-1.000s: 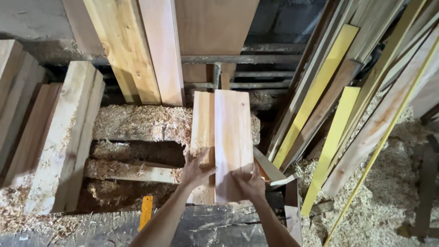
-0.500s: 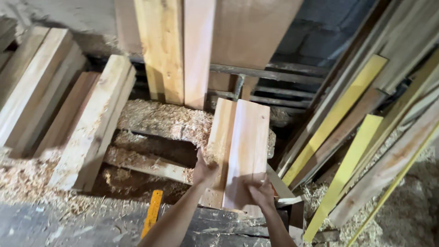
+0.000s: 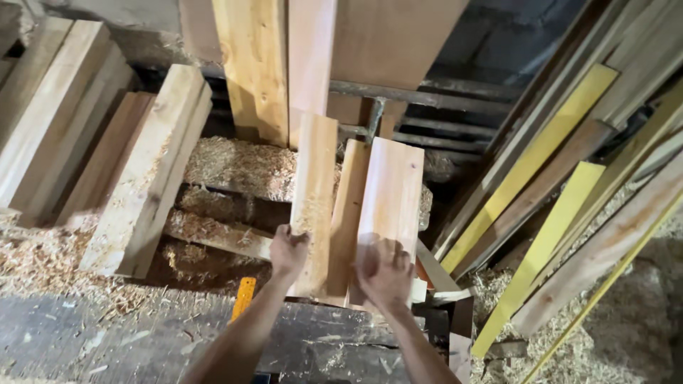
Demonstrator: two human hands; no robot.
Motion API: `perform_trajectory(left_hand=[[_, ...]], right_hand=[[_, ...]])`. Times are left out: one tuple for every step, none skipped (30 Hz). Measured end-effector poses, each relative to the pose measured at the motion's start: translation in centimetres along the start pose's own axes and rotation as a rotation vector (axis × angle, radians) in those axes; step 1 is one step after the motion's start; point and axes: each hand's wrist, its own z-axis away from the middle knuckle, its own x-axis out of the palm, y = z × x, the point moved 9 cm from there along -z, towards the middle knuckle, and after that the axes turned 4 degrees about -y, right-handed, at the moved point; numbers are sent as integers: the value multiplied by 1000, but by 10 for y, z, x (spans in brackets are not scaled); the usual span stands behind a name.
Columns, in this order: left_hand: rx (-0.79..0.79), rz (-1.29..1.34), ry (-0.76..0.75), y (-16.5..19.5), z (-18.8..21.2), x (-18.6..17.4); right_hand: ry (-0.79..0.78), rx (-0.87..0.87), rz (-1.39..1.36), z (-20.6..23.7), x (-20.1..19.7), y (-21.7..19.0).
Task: The person repeatedly picks up wooden planks from a pile, aligns them, and stacks them on a workbench. The hands handle each plank individually, adjusting orientation and placement to build a neat stack.
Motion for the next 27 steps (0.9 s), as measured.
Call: perform_trajectory(left_hand=[[76, 36, 44, 5, 0, -8], [44, 104, 22, 0, -1, -9], [11, 171, 1, -5, -3, -9], [-23, 237, -20, -9, -4, -9], [-43, 187, -29, -12, -4, -9], [-64, 140, -37, -14, -5, -8], [-88, 95, -46, -17, -5, -8], [-97, 99, -48, -20, -5, -7], [-102, 101, -51, -22, -4, -7], [-103, 104, -54, -24, -5, -6], [-94, 148, -53, -26, -5, -5], [-89, 190, -56, -28, -5, -4], [-80, 231, -58, -29, -7, -4], [-89, 219, -54, -31, -9, -6], [-101, 203, -52, -33, -11, -7], [-114, 185, -53, -34, -14, -10], [-153, 209, -97, -36, -17, -10], [-195, 231, -144, -38, -20, -10], [-238, 254, -190, -39, -22, -11], [-261, 206, -180, -38, -25, -19], [-289, 158, -169, -39, -27, -27], [-320, 107, -156, -39, -28, -34], [-223, 85, -125, -29, -31, -42], [-127, 62, -90, -19, -33, -50], [-39, 37, -61, -10, -33, -56], [-96, 51, -82, -15, -33, -55], [-144, 70, -98, -19, -32, -54]], right_hand=[[136, -24, 170, -1, -5, -11], [274, -49, 340, -2, -9, -26], [412, -72, 509, 0, -15, -40], [360, -49, 338, -4, -12, -39], [310, -29, 167, -8, -11, -39], [260, -8, -2, -10, -12, -39], [218, 7, -67, -12, -14, -41], [171, 23, -130, -13, -17, -43], [127, 40, -195, -12, -19, -46], [157, 29, -249, -10, -28, -51], [185, 19, -302, -8, -35, -56], [209, 14, -355, -5, -39, -62], [230, -2, -342, -3, -41, -69], [255, -21, -331, -2, -42, -78], [279, -35, -320, -2, -40, -86], [297, -36, -341, -3, -37, -91], [322, -36, -362, -5, -34, -96], [347, -33, -381, -8, -32, -98], [350, -33, -389, -10, -28, -101], [357, -39, -397, -13, -25, -103], [360, -46, -404, -15, -23, -105], [384, -83, -406, -15, -23, -108], [411, -127, -409, -14, -24, -112], [436, -173, -413, -13, -25, -116], [413, -161, -417, -14, -21, -116], [396, -152, -420, -14, -17, -117], [388, -151, -422, -14, -15, -118]])
